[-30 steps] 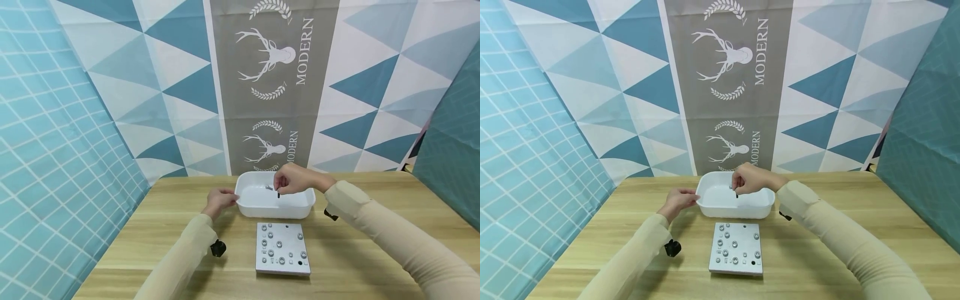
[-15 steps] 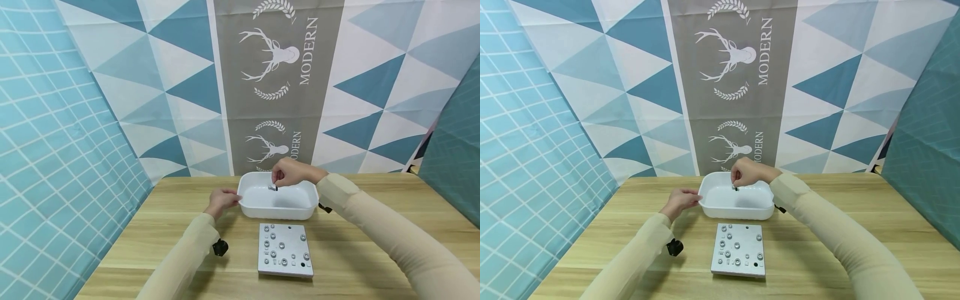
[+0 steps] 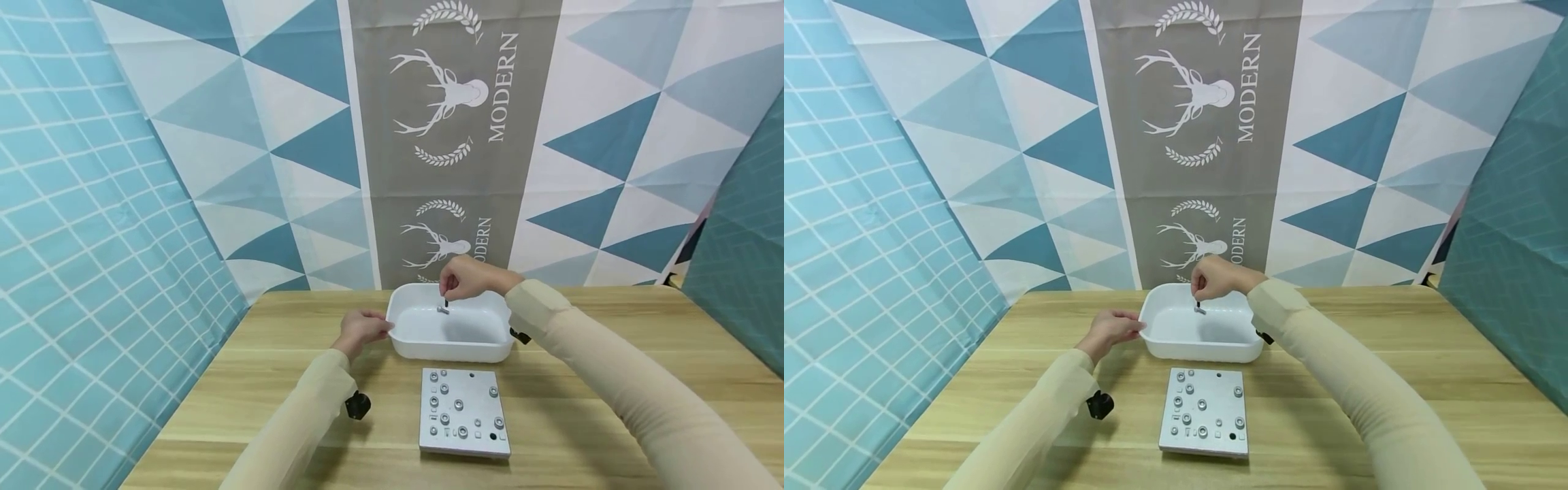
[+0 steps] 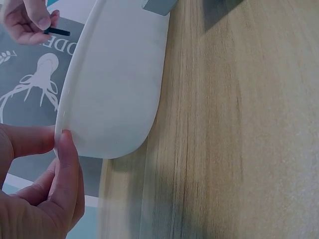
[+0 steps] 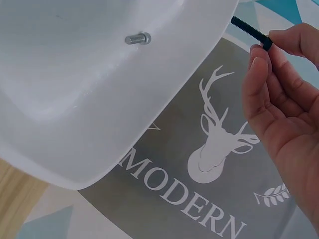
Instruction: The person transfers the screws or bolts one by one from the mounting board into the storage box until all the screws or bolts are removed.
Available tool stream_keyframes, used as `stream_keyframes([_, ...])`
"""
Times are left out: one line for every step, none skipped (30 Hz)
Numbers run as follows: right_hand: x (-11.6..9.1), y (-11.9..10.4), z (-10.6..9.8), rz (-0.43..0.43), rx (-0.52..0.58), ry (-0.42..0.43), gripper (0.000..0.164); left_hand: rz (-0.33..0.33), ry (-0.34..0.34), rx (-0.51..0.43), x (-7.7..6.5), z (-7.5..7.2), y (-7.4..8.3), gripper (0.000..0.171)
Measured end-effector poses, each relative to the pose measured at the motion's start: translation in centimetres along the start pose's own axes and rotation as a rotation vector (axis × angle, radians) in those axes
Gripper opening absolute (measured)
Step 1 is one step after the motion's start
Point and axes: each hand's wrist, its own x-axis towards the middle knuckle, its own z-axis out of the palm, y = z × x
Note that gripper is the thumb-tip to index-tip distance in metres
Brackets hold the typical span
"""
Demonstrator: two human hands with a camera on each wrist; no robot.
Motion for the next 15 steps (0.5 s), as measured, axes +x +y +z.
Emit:
stream_keyframes([0.1,0.1,0.0,0.005,-0.001,0.000,0.005,0.001,-0.002,0.000,0.0,0.0,0.0,0.022])
stream_keyframes([0.2,0.3,0.0,0.011,-0.001,0.000,0.005,0.003,-0.003,0.001,0.1,0.0,0.1,0.022])
stream_keyframes([0.3,0.4,0.1,0.018,0.001,-0.002,0.005,0.004,-0.004,0.002,0.1,0.0,0.1,0.022])
stream_keyframes([0.4,0.6,0.1,0.025,0.002,-0.002,0.006,0.004,-0.006,0.003,0.1,0.0,0.1,0.022])
stream_keyframes([0.5,0.7,0.2,0.035,0.005,-0.005,0.006,0.006,-0.008,0.004,0.1,0.0,0.0,0.021])
stream_keyframes([0.6,0.9,0.2,0.046,0.004,-0.007,0.006,0.006,-0.009,0.002,0.1,0.0,0.0,0.021])
stream_keyframes([0.6,1.1,0.3,0.053,0.000,-0.006,0.006,0.005,-0.010,0.000,0.1,0.0,0.0,0.021])
stream_keyframes([0.7,1.3,0.4,0.060,-0.002,-0.006,0.007,0.002,-0.010,-0.001,0.1,0.0,0.0,0.021])
stream_keyframes([0.7,1.5,0.4,0.069,-0.003,-0.007,0.007,0.002,-0.010,-0.004,0.1,0.0,0.0,0.021])
stream_keyframes([0.7,1.6,0.5,0.079,-0.005,-0.007,0.007,0.001,-0.010,-0.005,0.1,0.0,0.0,0.021])
stream_keyframes([0.7,1.8,0.6,0.089,-0.005,-0.009,0.007,0.000,-0.009,-0.004,0.0,0.0,0.1,0.020])
stream_keyframes([0.8,2.0,0.6,0.099,-0.003,-0.009,0.007,-0.003,-0.006,-0.006,0.0,0.0,0.1,0.020])
stream_keyframes([0.8,2.1,0.7,0.106,0.001,-0.010,0.007,-0.004,-0.004,-0.003,0.0,0.0,0.1,0.020])
stream_keyframes([0.8,2.2,0.7,0.115,0.004,-0.010,0.007,-0.004,-0.003,0.002,-0.1,0.0,0.2,0.020])
stream_keyframes([0.8,2.4,0.8,0.124,0.007,-0.009,0.007,-0.005,-0.002,0.008,-0.1,0.0,0.2,0.020])
